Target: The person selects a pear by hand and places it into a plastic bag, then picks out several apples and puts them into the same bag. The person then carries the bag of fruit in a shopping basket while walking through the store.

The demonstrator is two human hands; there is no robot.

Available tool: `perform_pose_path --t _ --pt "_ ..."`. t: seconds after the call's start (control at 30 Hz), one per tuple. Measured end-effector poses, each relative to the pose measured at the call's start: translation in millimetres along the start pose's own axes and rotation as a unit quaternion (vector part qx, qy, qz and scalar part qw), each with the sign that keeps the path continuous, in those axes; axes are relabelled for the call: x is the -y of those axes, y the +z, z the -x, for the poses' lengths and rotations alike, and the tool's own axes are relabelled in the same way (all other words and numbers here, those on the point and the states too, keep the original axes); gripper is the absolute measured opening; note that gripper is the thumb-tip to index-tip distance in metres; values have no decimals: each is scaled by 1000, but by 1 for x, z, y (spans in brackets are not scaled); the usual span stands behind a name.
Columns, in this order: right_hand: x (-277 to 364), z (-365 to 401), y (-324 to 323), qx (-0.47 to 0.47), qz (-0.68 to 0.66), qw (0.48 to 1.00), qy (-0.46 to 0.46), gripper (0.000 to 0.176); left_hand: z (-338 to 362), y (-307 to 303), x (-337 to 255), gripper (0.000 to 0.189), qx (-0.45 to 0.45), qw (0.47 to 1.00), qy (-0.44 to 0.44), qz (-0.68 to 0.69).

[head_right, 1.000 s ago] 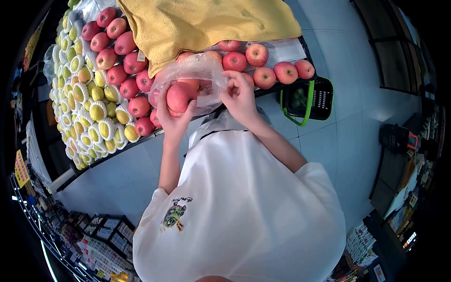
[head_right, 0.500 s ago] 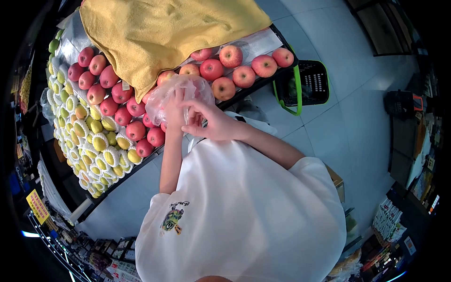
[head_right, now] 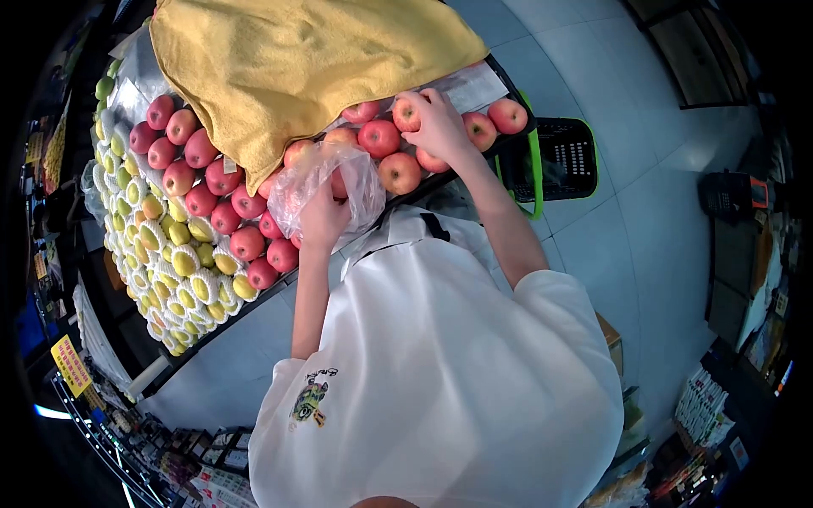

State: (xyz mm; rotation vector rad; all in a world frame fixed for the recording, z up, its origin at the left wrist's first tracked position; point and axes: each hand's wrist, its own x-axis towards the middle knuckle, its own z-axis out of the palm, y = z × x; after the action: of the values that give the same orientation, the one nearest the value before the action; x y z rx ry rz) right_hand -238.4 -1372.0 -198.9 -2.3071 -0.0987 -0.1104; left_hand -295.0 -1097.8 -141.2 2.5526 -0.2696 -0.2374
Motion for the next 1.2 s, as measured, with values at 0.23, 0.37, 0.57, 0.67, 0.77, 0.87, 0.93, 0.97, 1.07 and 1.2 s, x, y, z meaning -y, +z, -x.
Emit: perform_pose_path --t 0.23,0.37,0.57,0.67,0.77,0.87,0.93,0.97,1.07,1.2 --pt "32 24 -33 -78 -622 766 142 61 5 7 8 71 -31 999 7 -26" --pt "45 46 -39 29 -869 459 181 70 2 0 -3 72 -29 998 19 -48" --pt "54 56 -32 147 -923 328 139 70 0 4 -3 69 -58 994 47 -85" --pt "79 57 -38 133 -942 277 133 70 -2 7 2 69 -82 984 95 -125" --pt "83 59 -38 115 -926 318 169 71 -1 7 -2 69 -68 981 98 -150" --pt "88 57 -35 104 -941 272 172 72 1 5 -8 67 -65 985 76 -140" --pt "92 57 -35 103 -944 255 181 72 3 5 -8 66 -66 990 54 -113" --pt "94 56 -35 100 -948 237 188 72 4 5 -7 64 -53 994 33 -85" --pt "105 56 -37 79 -930 277 229 71 16 -4 -11 58 -70 995 30 -63" --pt "119 58 -40 80 -931 277 225 74 25 -20 -16 48 -143 982 119 1"
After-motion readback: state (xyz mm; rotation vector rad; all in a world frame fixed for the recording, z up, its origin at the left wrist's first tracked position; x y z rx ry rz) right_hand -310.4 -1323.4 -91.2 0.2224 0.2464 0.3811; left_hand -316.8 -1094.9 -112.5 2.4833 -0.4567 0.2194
